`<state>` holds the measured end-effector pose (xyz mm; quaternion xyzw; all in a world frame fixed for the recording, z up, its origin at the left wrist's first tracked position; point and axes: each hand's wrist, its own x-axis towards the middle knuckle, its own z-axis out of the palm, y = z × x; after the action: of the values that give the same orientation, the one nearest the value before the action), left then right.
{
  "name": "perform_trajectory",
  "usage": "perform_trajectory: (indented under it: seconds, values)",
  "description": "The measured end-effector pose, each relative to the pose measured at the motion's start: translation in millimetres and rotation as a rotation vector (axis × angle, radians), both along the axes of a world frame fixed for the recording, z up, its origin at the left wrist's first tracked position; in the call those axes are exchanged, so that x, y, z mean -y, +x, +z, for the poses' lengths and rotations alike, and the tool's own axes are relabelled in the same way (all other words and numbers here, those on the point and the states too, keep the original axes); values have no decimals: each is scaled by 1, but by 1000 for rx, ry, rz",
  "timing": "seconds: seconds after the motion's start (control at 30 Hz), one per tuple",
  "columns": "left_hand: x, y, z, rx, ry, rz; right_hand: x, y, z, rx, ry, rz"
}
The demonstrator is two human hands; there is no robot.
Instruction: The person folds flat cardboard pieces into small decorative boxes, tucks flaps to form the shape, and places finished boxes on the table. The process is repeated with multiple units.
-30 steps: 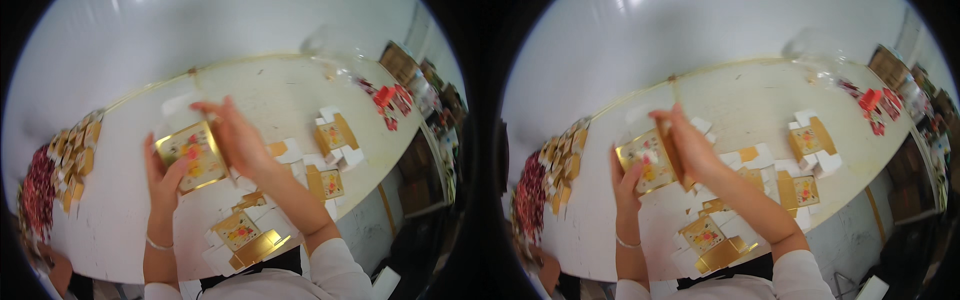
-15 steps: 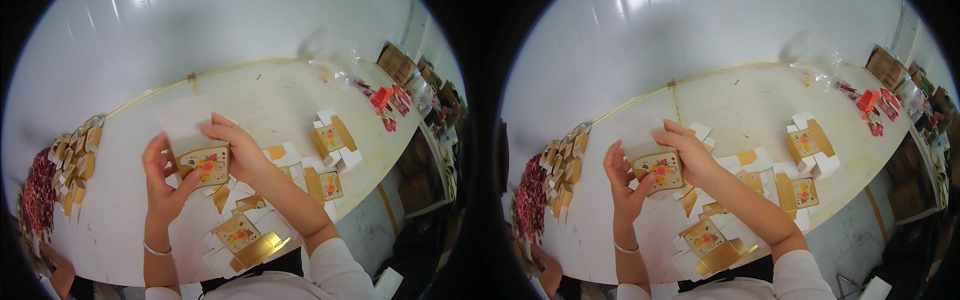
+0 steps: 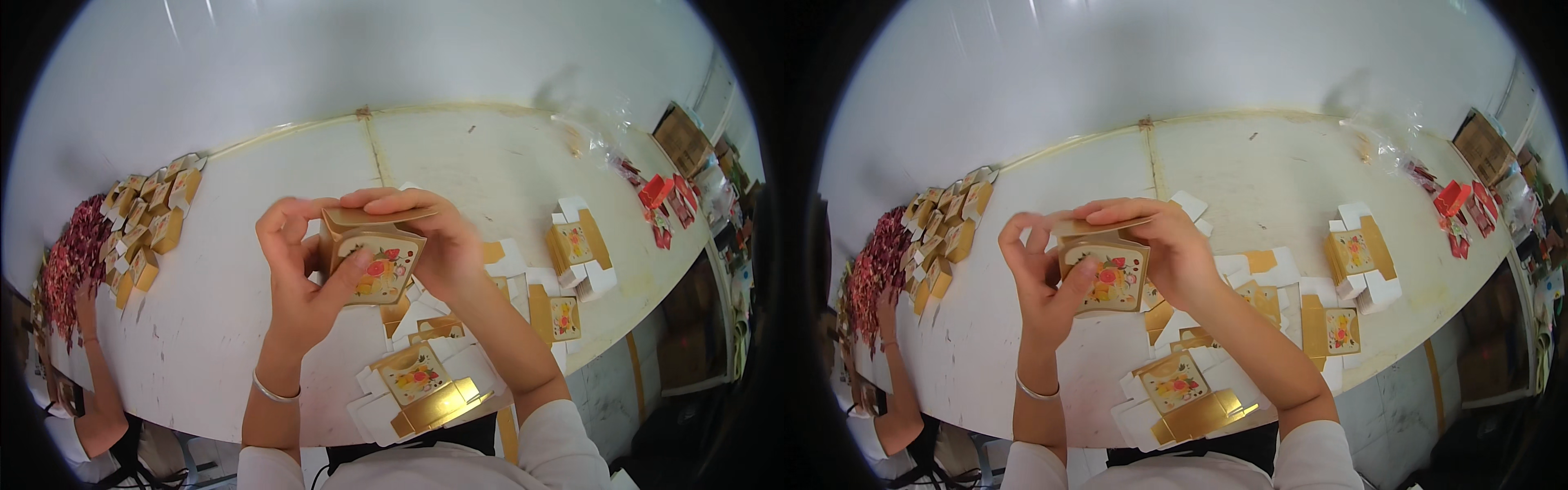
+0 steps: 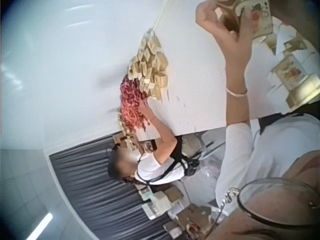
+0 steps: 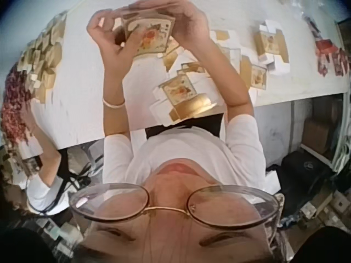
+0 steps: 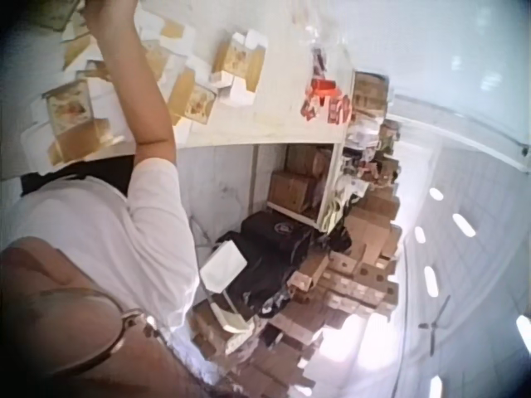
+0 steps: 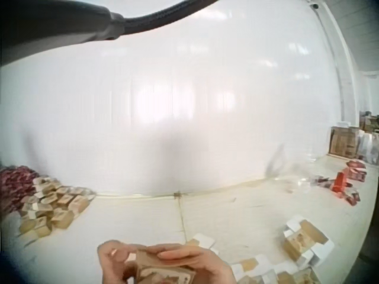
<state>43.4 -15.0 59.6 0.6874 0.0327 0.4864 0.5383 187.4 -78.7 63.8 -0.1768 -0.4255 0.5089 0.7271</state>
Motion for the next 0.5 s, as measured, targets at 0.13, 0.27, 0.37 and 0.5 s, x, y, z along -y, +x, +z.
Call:
perform_trajectory:
  seconds: [0.13,0.27,0.37,0.5]
  values:
    - [-2,-6,6,-100,124,75,5,0,2,300,171,-189]
    - [-1,-10,11,-169,100,22,11,-7,5,535,60,-389]
    - [5,-8,13,-170,69,66,11,-2,10,404,31,-308]
    - [4,-10,12,-170,27,49,12,-1,10,444,35,-290]
